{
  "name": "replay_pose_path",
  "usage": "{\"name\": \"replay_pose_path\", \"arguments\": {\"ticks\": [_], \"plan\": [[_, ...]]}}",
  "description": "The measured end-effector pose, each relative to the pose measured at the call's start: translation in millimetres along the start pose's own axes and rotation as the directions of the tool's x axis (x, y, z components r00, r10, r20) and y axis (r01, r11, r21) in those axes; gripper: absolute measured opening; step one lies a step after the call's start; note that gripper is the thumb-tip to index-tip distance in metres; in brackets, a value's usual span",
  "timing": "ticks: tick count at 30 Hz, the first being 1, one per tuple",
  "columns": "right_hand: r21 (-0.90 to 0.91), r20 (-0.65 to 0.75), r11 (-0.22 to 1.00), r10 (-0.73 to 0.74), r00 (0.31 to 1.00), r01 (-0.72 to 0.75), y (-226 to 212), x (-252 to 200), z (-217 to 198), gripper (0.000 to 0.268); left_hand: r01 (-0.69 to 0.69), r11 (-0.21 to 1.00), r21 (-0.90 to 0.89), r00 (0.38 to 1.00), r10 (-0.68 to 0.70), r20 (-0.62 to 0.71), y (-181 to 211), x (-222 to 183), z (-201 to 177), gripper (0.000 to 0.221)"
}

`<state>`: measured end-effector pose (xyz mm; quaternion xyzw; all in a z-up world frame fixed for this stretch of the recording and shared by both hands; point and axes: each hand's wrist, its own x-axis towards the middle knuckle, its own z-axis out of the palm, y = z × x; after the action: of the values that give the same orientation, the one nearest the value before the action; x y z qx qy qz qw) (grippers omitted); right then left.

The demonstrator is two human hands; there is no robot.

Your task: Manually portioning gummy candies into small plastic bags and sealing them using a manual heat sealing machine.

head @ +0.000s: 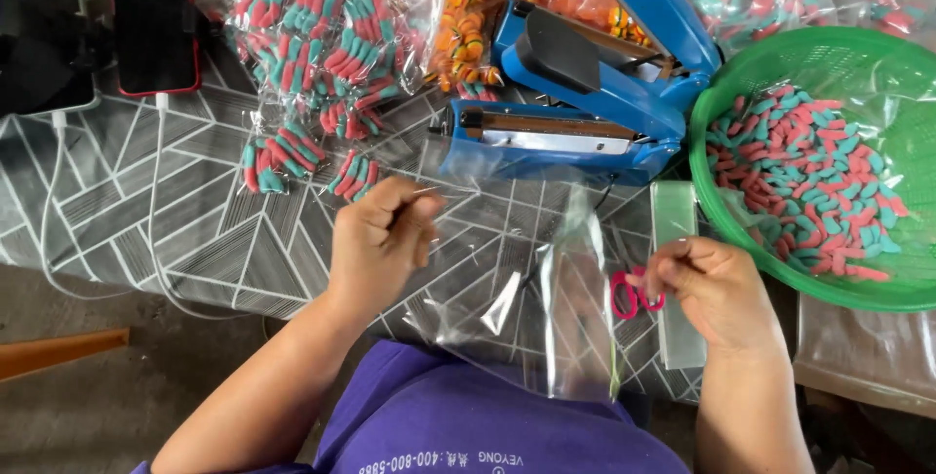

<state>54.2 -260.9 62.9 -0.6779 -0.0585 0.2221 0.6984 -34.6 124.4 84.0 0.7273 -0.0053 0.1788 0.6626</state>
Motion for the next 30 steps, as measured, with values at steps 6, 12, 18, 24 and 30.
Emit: {"name": "replay_pose_path", "arguments": {"ticks": [6,12,18,24,30], "plan": [[-0.062,-0.183,0.992,-0.116,0.976,0.106,6,7,6,0.029,0.281,0.936,-0.213,0.959,-0.263,0.106,-1,-3,0,0.006],[-0.211,-0.262,0.975,-0.13,0.956,0.074,7,10,21,0.024,0.319,0.895,-0.312,0.937,-0.247,0.247,-1,-6,-2,0.011],[-0.466,-0.302,0.884,-0.113,0.947,-0.044,-5,10,33,0.023,0.175,0.98,-0.097,0.962,-0.149,0.229,-1,-11,3,0.031],[-0.724,-0.307,0.68,-0.163,0.938,-0.119,11,10,23,0.03,0.074,0.997,0.015,0.997,-0.074,0.009,-31,-25,25,0.043],[-0.985,0.004,0.096,-0.818,0.575,0.143,-1,3,57,0.042,-0.007,1.0,0.022,1.0,0.007,-0.019,-28,-19,42,0.055]]}}
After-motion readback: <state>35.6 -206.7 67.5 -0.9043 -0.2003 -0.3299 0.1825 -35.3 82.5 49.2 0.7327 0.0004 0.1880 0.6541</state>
